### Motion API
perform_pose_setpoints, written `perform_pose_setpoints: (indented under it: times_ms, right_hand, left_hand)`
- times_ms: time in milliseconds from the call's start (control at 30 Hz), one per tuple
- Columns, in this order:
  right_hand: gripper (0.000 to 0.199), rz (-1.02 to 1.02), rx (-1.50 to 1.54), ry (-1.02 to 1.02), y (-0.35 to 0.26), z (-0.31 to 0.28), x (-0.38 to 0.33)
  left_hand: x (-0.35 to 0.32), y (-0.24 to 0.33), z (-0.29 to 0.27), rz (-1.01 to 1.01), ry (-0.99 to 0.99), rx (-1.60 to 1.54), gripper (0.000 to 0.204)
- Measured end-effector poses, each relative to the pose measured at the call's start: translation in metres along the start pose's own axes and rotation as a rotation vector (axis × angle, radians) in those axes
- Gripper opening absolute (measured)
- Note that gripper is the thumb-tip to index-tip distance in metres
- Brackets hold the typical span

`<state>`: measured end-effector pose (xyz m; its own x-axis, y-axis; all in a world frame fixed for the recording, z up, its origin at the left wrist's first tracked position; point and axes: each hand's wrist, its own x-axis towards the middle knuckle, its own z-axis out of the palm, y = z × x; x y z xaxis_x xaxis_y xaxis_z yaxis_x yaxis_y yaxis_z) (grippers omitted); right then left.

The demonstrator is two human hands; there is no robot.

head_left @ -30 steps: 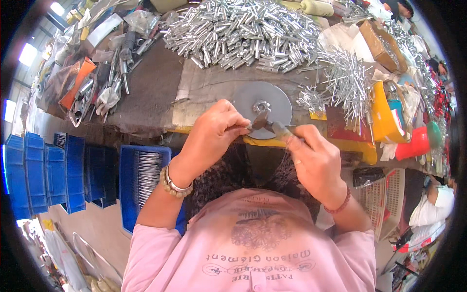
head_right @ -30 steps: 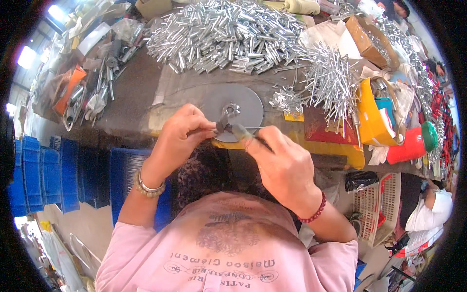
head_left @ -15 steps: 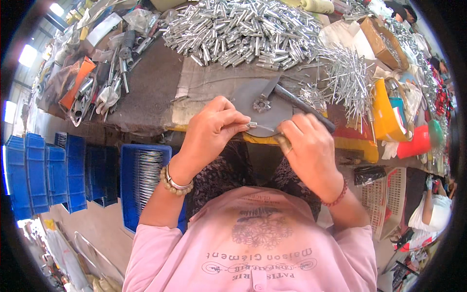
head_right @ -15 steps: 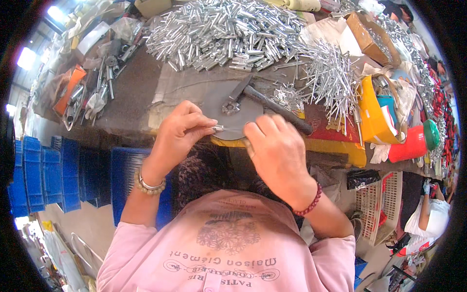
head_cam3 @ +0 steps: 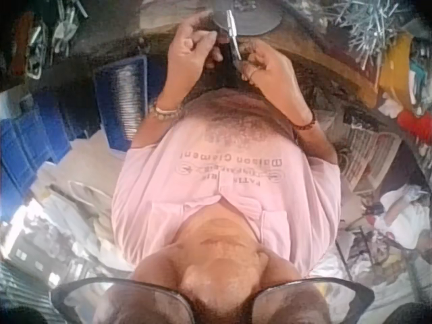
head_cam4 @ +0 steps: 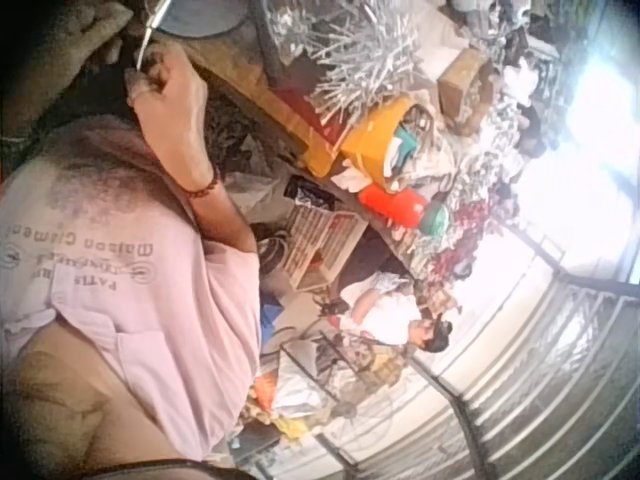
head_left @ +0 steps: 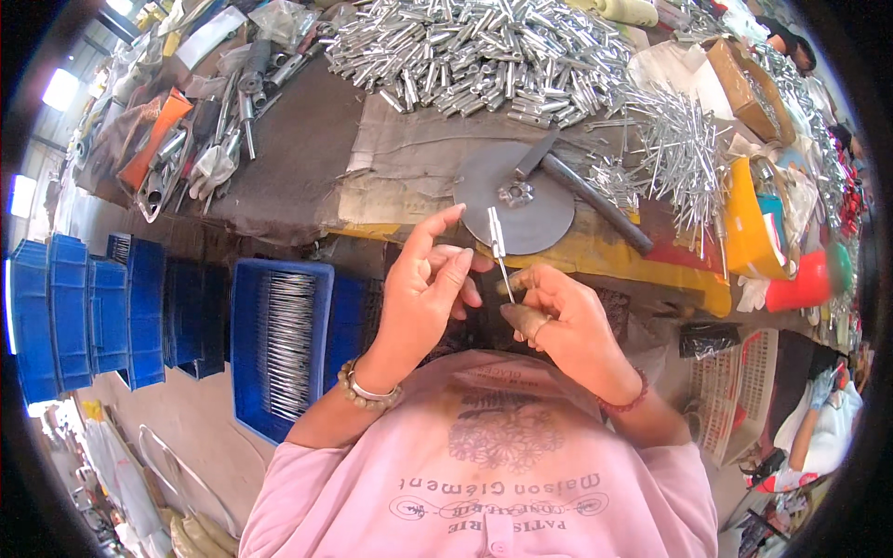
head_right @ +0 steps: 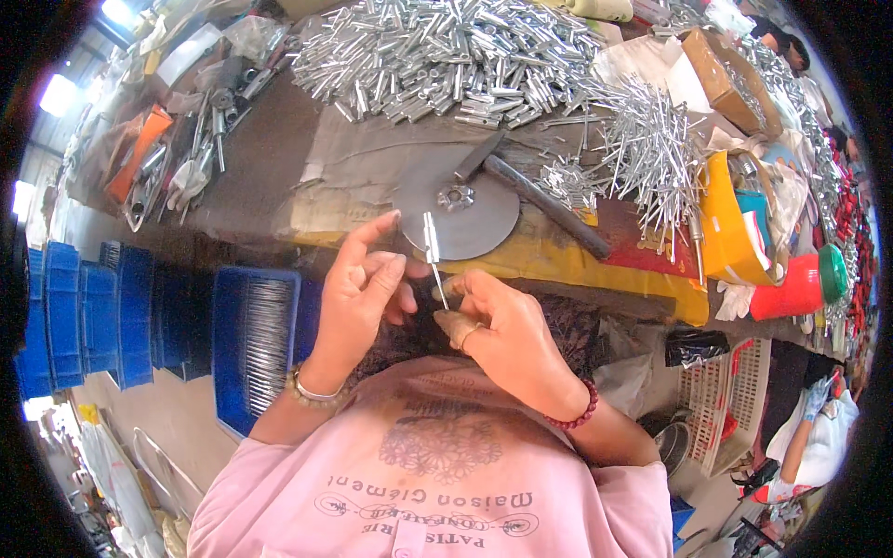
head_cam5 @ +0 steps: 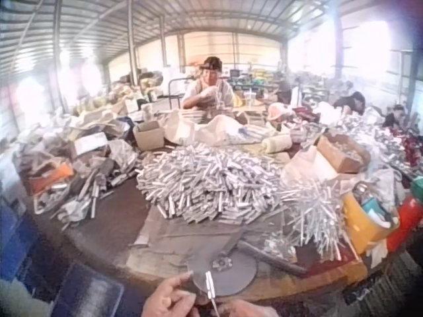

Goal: The person picks up a metal rod and a circular fitting, places them together on a metal base, secures the assembly by striking it with a hammer, and then places the finished part into a blue plastic bin.

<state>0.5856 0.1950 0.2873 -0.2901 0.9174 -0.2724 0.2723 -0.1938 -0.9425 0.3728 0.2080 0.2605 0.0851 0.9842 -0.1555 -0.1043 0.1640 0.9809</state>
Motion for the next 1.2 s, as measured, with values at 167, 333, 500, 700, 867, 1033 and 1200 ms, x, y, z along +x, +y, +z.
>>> perform_pose_setpoints:
  times_ms: [167,333,500,700,867,1033,1200]
  right_hand:
    - [0.023,-0.070,0.011,0.025,0.009,0.017,-0.005]
    - [0.024,-0.126,-0.106,-0.003,0.005,0.035,0.001]
    - [0.032,-0.059,-0.028,-0.111,0.021,0.037,0.002]
    - [0.031,0.112,-0.008,-0.171,0.032,0.031,0.007]
    - [0.029,0.165,0.038,-0.152,0.047,0.031,0.018]
    - [0.028,0.217,0.020,-0.149,0.054,0.037,0.021]
    - [0.029,0.228,0.001,-0.159,0.053,0.041,0.022]
  left_hand:
    - [0.000,-0.002,0.001,-0.045,-0.062,-0.128,0.057]
    - [-0.010,0.002,-0.008,-0.035,0.040,-0.122,0.068]
    - [-0.016,-0.019,-0.053,0.054,0.170,-0.163,0.056]
    - [-0.079,-0.072,-0.169,-0.050,0.724,0.063,0.048]
    - [-0.168,-0.179,-0.293,-0.147,1.218,0.135,0.046]
    - [-0.233,-0.238,-0.368,-0.452,1.443,0.248,0.045]
    - [-0.241,-0.253,-0.385,-0.550,1.435,0.243,0.045]
